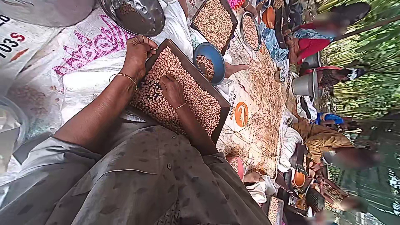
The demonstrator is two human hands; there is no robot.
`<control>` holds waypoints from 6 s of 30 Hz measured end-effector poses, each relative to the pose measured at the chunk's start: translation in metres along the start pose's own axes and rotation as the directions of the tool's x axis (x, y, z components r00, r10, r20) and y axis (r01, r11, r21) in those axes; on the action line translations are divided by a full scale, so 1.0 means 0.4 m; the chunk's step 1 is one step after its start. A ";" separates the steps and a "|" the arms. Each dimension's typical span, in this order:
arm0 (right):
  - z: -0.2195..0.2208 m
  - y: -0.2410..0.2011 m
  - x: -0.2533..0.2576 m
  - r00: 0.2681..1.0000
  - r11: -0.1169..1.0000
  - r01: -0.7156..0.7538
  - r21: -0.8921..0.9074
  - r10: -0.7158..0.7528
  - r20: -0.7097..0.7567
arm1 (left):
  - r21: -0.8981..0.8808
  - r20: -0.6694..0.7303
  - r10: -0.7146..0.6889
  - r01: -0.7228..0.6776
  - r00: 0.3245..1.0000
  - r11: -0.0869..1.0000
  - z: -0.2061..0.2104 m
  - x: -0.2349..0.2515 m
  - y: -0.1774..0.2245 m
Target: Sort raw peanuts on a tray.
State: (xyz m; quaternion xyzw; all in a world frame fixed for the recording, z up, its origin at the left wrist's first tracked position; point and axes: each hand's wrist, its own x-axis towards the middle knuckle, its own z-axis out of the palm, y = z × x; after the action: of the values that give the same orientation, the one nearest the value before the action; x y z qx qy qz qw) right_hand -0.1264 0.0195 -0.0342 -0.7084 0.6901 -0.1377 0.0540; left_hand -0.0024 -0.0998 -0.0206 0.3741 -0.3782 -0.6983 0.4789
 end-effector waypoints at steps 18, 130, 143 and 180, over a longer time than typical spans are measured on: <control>-0.074 -0.032 0.042 0.922 0.981 0.020 -0.191 0.055 0.382 | 0.005 0.013 0.008 -0.008 1.000 1.000 0.002 0.005 -0.003; -0.114 0.186 -0.114 0.892 0.324 -0.231 0.917 0.448 0.066 | 0.688 0.724 -0.428 -0.522 0.541 0.504 0.012 -0.019 -0.044; -0.150 0.219 -0.205 0.821 0.821 -0.568 0.053 0.562 0.104 | 0.723 0.691 -0.475 -0.503 0.545 0.474 0.015 -0.014 -0.050; -0.018 0.050 -0.093 0.964 0.964 -0.252 0.089 0.242 0.108 | 0.586 0.757 -0.040 -0.652 0.652 0.481 0.015 -0.018 -0.046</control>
State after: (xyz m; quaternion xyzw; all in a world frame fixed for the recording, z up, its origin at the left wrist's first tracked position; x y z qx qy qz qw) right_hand -0.1479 0.0566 -0.0370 -0.6188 0.7619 -0.1307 0.1397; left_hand -0.0130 -0.0871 -0.0330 0.1846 -0.8721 -0.4092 0.1947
